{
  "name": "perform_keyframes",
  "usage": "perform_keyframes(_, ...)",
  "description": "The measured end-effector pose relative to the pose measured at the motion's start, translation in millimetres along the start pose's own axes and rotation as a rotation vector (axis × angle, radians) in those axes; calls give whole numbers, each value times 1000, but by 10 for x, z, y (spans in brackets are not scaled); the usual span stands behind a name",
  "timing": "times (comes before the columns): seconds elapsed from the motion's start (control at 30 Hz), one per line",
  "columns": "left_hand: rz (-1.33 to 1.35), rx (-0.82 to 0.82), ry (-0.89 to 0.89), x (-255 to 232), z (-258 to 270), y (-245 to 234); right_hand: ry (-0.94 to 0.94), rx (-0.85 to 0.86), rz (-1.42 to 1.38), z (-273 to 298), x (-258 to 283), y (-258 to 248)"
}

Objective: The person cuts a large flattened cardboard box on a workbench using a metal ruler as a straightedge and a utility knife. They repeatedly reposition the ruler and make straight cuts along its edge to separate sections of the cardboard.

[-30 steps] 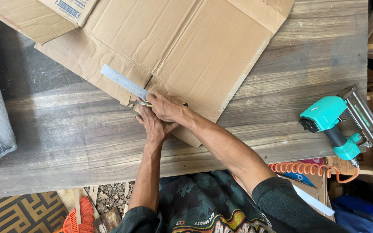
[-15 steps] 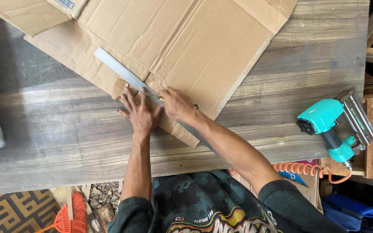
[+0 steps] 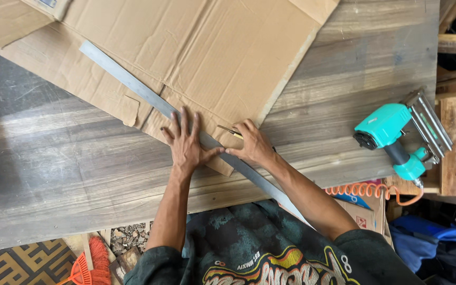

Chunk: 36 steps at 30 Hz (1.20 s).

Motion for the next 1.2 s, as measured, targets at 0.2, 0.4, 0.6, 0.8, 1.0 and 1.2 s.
perform_keyframes(0.2, -2, -58, -87, 8, -151, -284, 49, 19, 37, 244, 4, -68)
perform_keyframes(0.4, -33, -110, -101, 64, -163, -250, -52, -125, 65, 498, -117, 63)
perform_keyframes(0.6, -18, -120, -82, 121, -153, -12, -121, -196, 115, 515, -124, 87)
perform_keyframes(0.8, -65, -65, 6, 0, -49, 43, -140, -242, 43, 475, -86, 23)
perform_keyframes(1.0, -38, -59, 45, 30, -37, 143, -149, -265, -14, 420, -252, 118)
perform_keyframes(1.2, -67, -48, 74, -41, 11, 163, -77, -214, -77, 411, -339, 100)
Point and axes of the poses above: each hand's wrist, its own z-axis away from the middle knuckle, its own y-axis out of the palm, x = y × z, the point moved 10 cm from there along -z, towards the middle knuckle, and after that the axes turned 4 degrees about -x, right-handed, at the moved point
